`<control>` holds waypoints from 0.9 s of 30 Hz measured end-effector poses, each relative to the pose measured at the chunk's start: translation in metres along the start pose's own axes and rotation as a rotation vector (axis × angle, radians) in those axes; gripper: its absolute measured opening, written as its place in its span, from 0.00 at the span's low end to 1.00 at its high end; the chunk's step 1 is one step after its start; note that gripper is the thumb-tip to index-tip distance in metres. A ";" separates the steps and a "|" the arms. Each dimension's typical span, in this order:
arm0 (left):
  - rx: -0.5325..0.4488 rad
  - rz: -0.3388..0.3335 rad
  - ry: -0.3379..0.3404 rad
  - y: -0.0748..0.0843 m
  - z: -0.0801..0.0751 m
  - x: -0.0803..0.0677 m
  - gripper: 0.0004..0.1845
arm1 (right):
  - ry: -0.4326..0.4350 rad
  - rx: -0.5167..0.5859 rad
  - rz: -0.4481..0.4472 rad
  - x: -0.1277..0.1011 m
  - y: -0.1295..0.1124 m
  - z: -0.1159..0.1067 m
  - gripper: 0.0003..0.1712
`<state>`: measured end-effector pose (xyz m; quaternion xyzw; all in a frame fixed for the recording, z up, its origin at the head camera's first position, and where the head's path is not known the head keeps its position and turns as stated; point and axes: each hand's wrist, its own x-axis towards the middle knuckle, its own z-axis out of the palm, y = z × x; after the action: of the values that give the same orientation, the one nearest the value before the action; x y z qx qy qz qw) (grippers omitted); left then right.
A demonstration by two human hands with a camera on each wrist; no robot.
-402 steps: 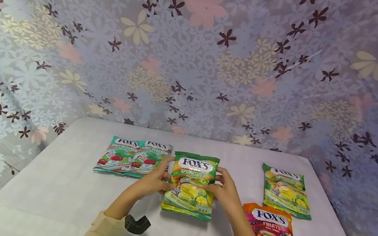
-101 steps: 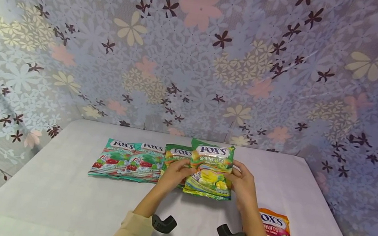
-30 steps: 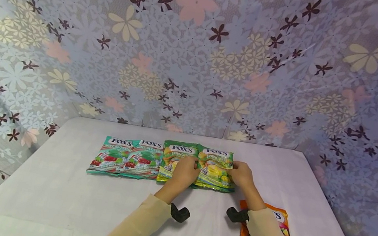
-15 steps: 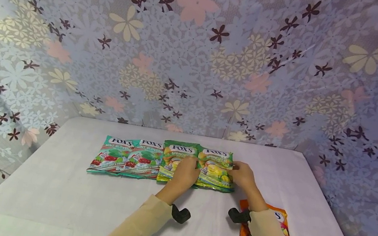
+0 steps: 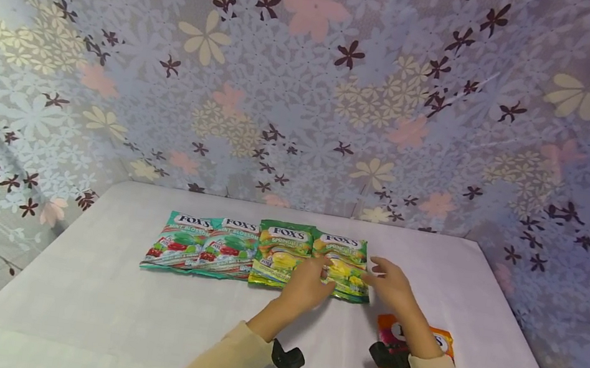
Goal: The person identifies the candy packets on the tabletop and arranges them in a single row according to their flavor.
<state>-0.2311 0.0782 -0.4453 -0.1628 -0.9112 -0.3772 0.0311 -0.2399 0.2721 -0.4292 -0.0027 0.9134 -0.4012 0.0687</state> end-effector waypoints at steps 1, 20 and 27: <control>-0.004 0.005 -0.023 0.003 0.002 -0.002 0.20 | 0.002 -0.001 -0.006 -0.004 0.000 -0.001 0.34; -0.199 -0.079 -0.395 0.033 0.040 -0.041 0.15 | 0.013 -0.062 0.183 -0.086 0.039 -0.024 0.42; -0.245 -0.099 -0.494 0.043 0.047 -0.046 0.16 | 0.031 -0.089 0.239 -0.101 0.056 -0.034 0.46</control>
<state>-0.1709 0.1271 -0.4580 -0.2078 -0.8456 -0.4344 -0.2303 -0.1410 0.3409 -0.4349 0.1094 0.9250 -0.3493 0.1017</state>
